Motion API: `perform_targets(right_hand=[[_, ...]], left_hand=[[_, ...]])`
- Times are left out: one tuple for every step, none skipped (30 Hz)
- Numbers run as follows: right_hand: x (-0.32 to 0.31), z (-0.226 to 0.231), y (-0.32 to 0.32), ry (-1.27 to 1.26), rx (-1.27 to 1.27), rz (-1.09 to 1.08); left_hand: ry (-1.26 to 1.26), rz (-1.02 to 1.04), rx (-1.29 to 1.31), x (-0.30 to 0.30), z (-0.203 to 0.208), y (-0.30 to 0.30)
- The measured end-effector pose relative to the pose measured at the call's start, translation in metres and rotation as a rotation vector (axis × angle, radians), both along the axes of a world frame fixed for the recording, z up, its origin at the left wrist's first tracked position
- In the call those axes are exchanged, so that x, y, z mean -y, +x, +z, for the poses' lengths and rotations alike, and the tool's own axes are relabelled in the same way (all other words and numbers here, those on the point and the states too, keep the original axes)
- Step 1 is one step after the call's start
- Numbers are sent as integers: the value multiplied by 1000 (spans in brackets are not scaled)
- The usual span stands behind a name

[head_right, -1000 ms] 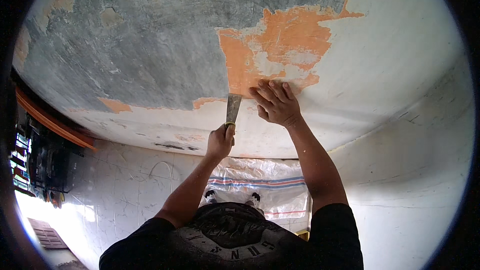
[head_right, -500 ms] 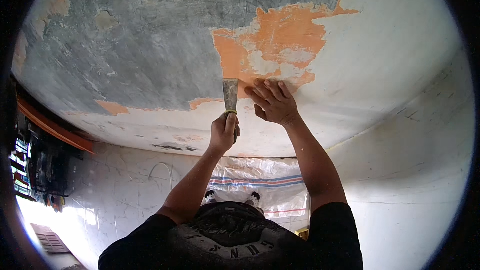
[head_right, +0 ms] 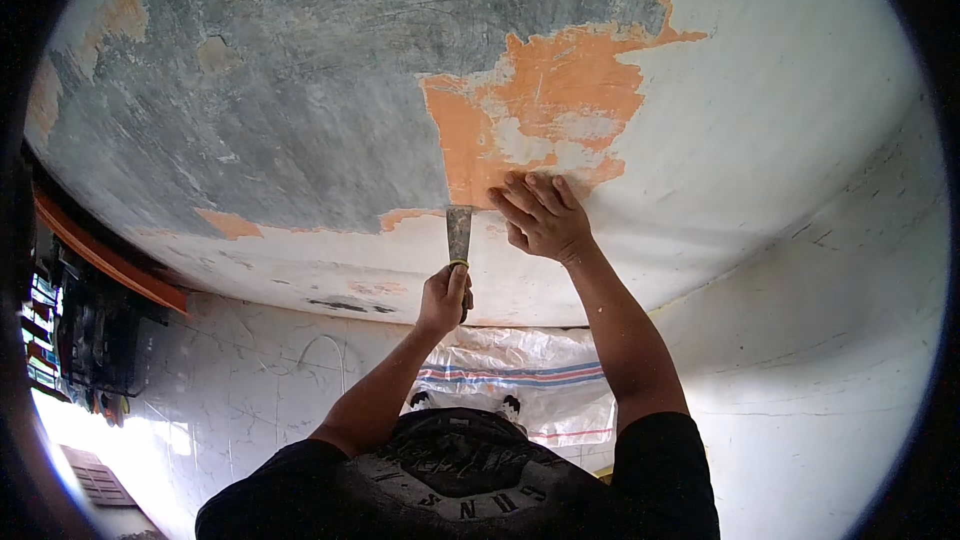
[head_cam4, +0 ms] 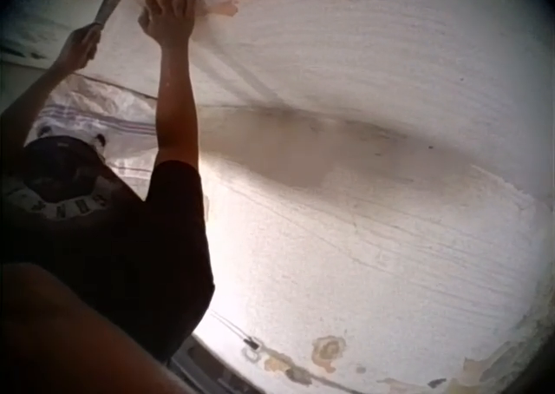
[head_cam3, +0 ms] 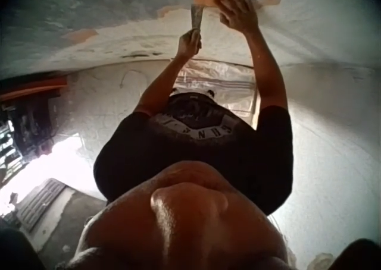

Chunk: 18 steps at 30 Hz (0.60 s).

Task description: The person is using a scraper to remove old paint and plaster from a damaged wall.

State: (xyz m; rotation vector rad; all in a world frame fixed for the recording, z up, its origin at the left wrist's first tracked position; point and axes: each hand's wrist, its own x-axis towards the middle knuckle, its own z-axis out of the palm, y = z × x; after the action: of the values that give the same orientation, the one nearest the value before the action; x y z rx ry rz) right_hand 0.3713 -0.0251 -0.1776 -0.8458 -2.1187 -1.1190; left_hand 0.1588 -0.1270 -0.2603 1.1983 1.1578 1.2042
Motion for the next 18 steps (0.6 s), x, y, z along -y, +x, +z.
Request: perform_targets(right_hand=[[-1,0,-1,-2,0,0],[0,0,-1,-18,-4,1],[3,0,0,-34,-8,1],[2,1,0,-31,-6,5],[4,2,1,-25,-5,2],[4,3,1,-19,-5,-2],[2,3,0,-14,-6,2],[2,2,0,-6,-5,8],[1,3,0,2,-3,14],[1,3,-1,1,-5,11],[1,4,-3,-1,-1,5],[1,4,-4,-2,3,0],[2,3,-2,-3,6,-8],[1,2,0,-10,3,0],[1,1,2,-17,1,8],[1,1,1,-20,2,13],[2,2,0,-19,2,4],[2,2,0,-18,2,-6]], left_hand=[[-2,0,0,-4,9,0],[37,-11,-6,-6,27,1],[77,-23,-11,-8,38,3],[85,-31,26,-10,43,4],[88,-27,27,-9,39,6],[69,0,61,-6,29,9],[51,27,92,-4,16,9],[15,20,93,-1,4,6],[18,20,93,1,-7,5],[-2,25,119,4,-7,3],[-21,31,144,6,-7,2],[-26,29,148,3,-6,2],[-27,21,150,1,7,4],[7,5,129,-2,24,6],[41,-10,108,-4,39,8],[27,-10,147,-5,50,8],[25,-4,149,-5,53,9],[41,-10,149,-5,55,9]])
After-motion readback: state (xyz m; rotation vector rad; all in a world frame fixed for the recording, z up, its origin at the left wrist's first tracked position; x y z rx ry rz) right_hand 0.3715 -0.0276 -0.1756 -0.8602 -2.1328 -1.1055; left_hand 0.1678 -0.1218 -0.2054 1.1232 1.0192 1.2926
